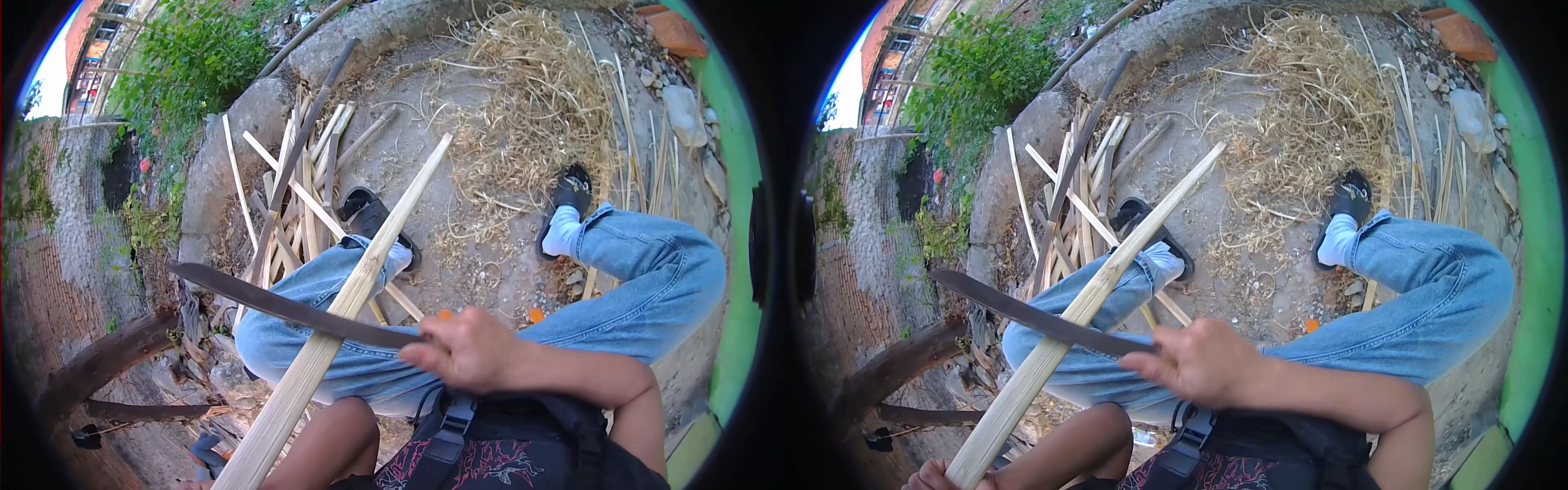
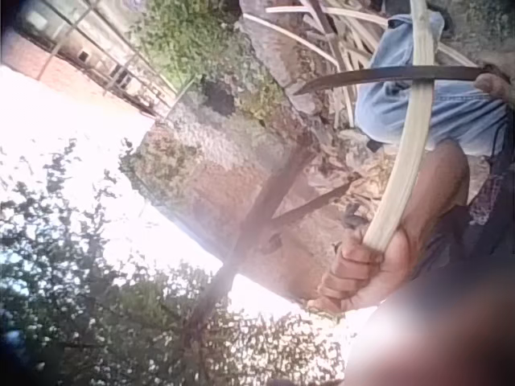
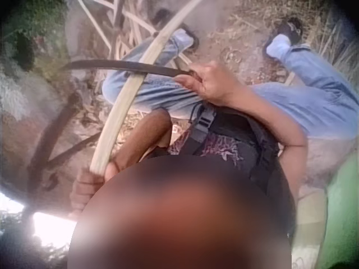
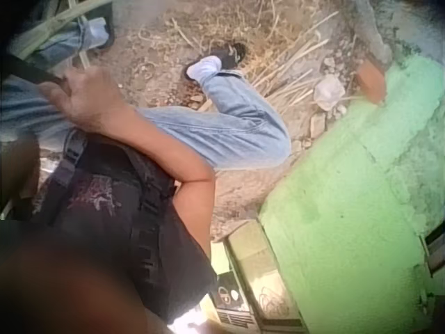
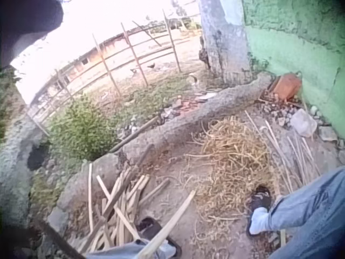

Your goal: The person shaves a long thin strip of wood using a machete, removing material to thin and refine the piece. They hold the wood strip with one hand while drawing the machete blade across it repeatedly.

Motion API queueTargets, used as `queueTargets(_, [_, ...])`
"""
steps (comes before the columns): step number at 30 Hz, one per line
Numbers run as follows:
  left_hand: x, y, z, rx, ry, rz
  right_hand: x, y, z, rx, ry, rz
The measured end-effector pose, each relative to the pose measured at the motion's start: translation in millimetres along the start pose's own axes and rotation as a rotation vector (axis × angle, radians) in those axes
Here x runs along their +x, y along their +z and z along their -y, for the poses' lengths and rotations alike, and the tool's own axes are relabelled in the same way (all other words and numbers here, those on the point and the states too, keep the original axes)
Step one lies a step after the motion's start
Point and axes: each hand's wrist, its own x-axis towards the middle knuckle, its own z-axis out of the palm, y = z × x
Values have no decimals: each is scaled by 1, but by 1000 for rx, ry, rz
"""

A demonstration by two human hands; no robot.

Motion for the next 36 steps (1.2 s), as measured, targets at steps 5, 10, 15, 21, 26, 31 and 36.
queueTargets(5, [0,-3,3,-12,6,-42,7,2,-25,-8,202,-88])
queueTargets(10, [1,-4,1,29,-7,-65,11,-10,-48,-32,175,-15])
queueTargets(15, [3,-16,-9,9,-18,5,6,-7,-27,12,265,-70])
queueTargets(21, [9,-15,7,31,-4,-5,14,-7,-73,46,429,-25])
queueTargets(26, [4,-10,4,41,41,9,5,-3,-28,53,183,-26])
queueTargets(31, [6,-16,4,43,91,35,12,-6,-56,30,421,-38])
queueTargets(36, [7,-18,-4,-4,31,67,10,-7,-40,43,311,97])
